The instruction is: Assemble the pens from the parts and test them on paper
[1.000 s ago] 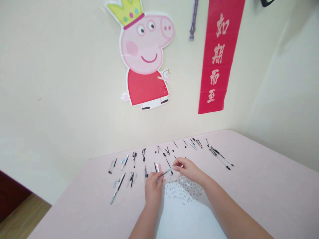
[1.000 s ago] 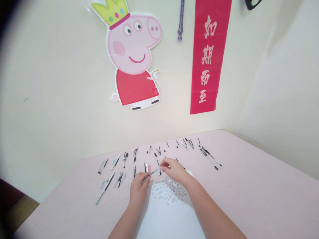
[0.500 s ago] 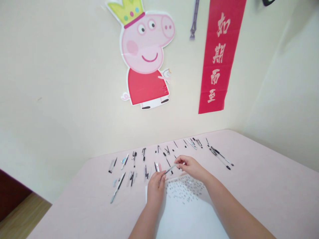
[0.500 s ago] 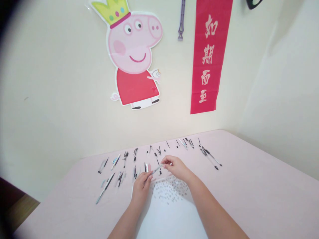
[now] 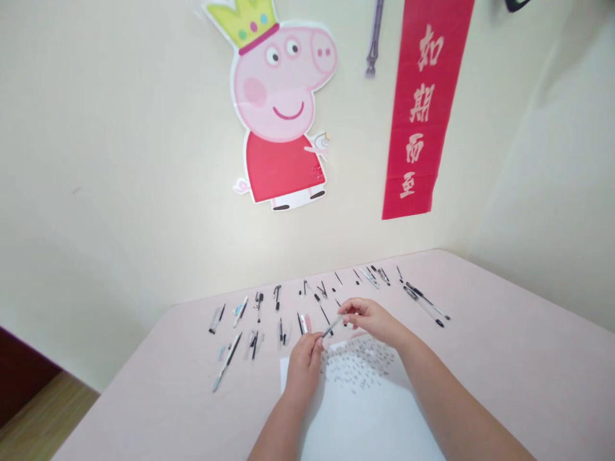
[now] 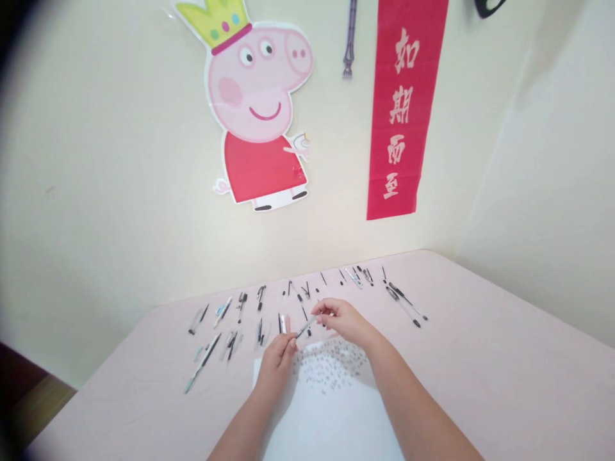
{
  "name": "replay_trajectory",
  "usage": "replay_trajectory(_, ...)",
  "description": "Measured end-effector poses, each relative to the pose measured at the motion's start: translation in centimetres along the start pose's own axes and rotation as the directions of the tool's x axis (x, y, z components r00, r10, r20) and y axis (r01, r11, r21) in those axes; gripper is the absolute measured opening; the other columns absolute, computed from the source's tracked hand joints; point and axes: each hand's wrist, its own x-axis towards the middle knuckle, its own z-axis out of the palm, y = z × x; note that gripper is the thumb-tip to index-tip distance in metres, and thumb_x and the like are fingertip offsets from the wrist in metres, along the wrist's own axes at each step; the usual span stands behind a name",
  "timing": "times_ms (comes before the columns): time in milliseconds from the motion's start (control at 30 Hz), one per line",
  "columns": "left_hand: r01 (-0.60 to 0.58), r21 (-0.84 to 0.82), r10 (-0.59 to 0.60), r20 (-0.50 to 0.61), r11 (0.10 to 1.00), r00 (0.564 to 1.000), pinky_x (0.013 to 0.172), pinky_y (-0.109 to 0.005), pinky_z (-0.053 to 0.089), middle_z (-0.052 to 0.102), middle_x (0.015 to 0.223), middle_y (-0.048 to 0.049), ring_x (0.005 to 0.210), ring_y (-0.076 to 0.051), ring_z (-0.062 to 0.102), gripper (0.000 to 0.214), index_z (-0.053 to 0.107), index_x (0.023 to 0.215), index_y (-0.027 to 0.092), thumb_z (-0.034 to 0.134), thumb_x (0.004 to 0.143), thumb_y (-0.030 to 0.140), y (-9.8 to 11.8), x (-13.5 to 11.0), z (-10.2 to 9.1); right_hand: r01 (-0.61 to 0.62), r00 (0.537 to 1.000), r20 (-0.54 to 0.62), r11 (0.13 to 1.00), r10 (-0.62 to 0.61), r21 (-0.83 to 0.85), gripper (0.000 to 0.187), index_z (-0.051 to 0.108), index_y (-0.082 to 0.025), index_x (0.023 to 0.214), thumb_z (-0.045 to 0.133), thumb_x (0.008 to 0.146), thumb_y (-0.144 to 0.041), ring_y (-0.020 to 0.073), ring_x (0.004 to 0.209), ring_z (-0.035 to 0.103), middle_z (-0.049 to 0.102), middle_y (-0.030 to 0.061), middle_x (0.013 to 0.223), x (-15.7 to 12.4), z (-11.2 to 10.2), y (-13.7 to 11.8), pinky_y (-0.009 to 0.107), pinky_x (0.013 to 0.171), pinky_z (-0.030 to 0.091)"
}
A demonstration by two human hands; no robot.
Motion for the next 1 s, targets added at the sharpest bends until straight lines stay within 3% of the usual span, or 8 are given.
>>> replay_trajectory(533,-0.032,0.070,0.035,-0.048,0.997,0.998,0.074,-0.034,0.047,0.066,0.083,-0.0068,0.082,-0.021,0.061,0.021,0.066,0.088,0.019,0.049,0.081,0.027,0.5,0.3,-0.5,-0.018,1.000,-0.022,0.999,0.017,-0.044,0.021,0.063,-0.014,0.078,0.064,0.067,-0.032,0.0126,0.062,0.054,0.060,0.0016,0.065,-0.1,0.3,-0.1,0.024,0.057,0.043)
replay_trajectory(800,-0.048,0.074,0.053,-0.067,0.996,0.996,0.076,-0.034,0.047,0.066,0.083,-0.0069,0.082,-0.020,0.061,0.020,0.067,0.089,0.018,0.051,0.080,0.024,0.5,0.3,-0.6,0.018,0.998,-0.051,0.967,-0.032,-0.254,0.033,0.051,-0.016,0.057,0.054,0.075,-0.044,0.0110,0.052,0.047,0.051,-0.0009,0.052,0.0,0.8,0.1,0.022,0.049,0.035)
replay_trajectory(1000,-0.040,0.071,0.046,-0.081,0.997,0.996,0.075,-0.034,0.048,0.066,0.083,-0.0072,0.082,-0.021,0.061,0.019,0.068,0.088,0.018,0.052,0.079,0.025,0.5,0.3,-0.6,0.037,0.998,-0.042,0.949,-0.052,-0.312,0.041,0.052,-0.016,0.057,0.045,0.082,-0.048,0.0120,0.052,0.049,0.052,0.0001,0.052,0.3,0.8,1.0,0.023,0.050,0.037)
